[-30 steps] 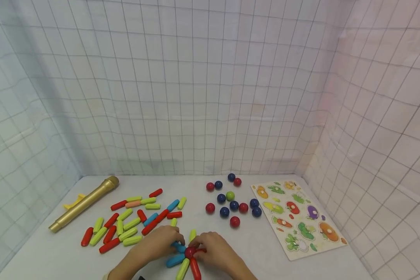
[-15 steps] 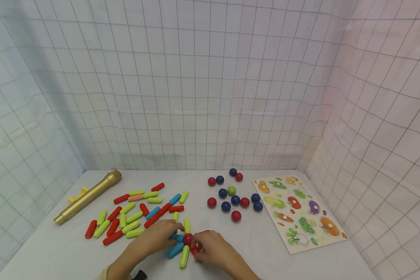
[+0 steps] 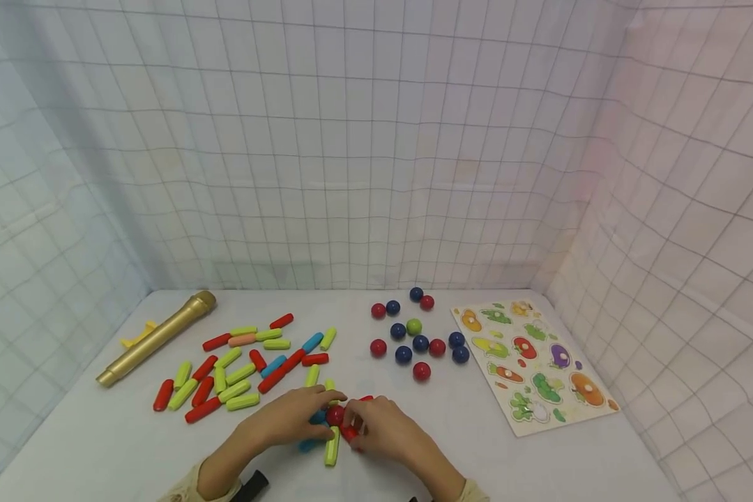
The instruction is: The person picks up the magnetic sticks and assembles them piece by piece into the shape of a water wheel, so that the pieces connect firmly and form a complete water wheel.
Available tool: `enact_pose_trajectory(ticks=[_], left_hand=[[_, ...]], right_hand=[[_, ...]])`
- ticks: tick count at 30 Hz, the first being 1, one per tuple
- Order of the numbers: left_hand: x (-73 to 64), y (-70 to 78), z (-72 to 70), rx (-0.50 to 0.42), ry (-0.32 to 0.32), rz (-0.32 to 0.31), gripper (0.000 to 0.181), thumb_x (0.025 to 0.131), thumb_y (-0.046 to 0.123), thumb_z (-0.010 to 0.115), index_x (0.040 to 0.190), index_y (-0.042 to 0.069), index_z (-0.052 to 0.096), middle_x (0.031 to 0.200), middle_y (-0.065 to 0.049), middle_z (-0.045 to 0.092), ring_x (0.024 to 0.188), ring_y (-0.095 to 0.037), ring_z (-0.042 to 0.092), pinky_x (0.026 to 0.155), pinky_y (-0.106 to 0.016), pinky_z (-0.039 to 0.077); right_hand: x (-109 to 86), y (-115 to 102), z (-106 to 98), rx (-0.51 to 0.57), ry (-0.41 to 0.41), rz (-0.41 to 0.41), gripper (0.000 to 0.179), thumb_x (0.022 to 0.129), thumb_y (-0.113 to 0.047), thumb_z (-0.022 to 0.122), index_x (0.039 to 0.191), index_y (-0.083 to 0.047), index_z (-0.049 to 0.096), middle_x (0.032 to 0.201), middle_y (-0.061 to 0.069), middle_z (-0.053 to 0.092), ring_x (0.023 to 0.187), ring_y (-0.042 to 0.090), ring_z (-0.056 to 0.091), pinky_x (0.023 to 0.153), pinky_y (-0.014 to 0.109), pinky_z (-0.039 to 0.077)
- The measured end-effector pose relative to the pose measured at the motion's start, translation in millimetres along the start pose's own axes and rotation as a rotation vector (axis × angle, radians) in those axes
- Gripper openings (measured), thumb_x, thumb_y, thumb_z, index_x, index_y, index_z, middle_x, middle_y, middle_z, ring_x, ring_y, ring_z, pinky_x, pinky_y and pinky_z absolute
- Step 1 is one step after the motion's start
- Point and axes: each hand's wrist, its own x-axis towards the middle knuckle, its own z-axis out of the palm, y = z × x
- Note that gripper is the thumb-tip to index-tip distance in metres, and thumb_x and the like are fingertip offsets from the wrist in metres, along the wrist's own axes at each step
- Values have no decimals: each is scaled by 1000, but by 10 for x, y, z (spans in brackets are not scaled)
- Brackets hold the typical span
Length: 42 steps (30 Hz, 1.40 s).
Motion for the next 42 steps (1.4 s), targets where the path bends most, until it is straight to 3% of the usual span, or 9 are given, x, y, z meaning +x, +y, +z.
enact_pose_trajectory(ticks=[7,10,13,16,20,26,29,36,42], left_hand=[[29,43,-71,55,21,-1,54,82,49,73,128,25,63,91,6,56,75,-8,48,67,-25,45],[57,70,-82,83,33,-10,51,83,50,71,127,26,64,90,7,55,76,-8,48,65,-24,43],[74,98,-78,111,44,-12,44,84,48,71,122,26,65,87,8,56,76,-7,47,65,-24,43],[68,117,-54,117,54,-7,34,85,42,72,113,25,67,81,9,54,73,-7,47,63,-23,42],[41,124,13,106,48,-17,26,84,37,74,107,25,68,77,10,53,70,-7,46,61,-23,41],[5,161,161,89,-4,-43,33,85,36,73,117,27,70,78,10,54,70,-6,45,61,-23,40],[-11,188,214,74,-37,-44,31,86,33,72,117,28,71,78,11,54,69,-6,45,62,-23,41],[-24,229,249,57,-60,1,28,83,26,76,110,32,74,81,15,63,71,-4,46,68,-23,47],[1,245,190,61,-59,44,29,83,21,76,109,33,75,82,17,66,71,-3,45,68,-21,47]], right_hand=[[22,34,-180,15,43,2,18,84,-16,75,99,-20,67,88,-10,66,74,4,56,68,17,50],[5,172,-361,-102,232,17,17,85,-18,74,101,-19,68,94,-6,67,76,8,55,68,21,50],[-3,382,-525,-305,489,114,20,83,-20,76,102,-19,69,101,1,64,82,13,55,68,28,50],[0,577,-597,-406,600,242,28,81,-22,79,107,-19,69,109,8,60,90,21,56,70,36,52],[8,737,-583,-350,534,326,32,80,-22,79,110,-17,68,113,11,62,97,25,59,81,46,55],[-10,826,-473,-140,404,354,27,80,-13,79,103,-15,66,91,2,64,82,16,55,76,34,53],[-21,825,-411,-69,341,298,26,78,-9,78,100,-14,65,85,-1,61,78,15,53,71,30,51],[31,702,-287,-70,187,130,29,81,-12,76,109,-16,68,97,-3,59,85,13,52,77,30,53],[58,558,-287,-93,150,66,24,84,-13,74,107,-19,72,93,-5,52,81,9,48,73,23,49]])
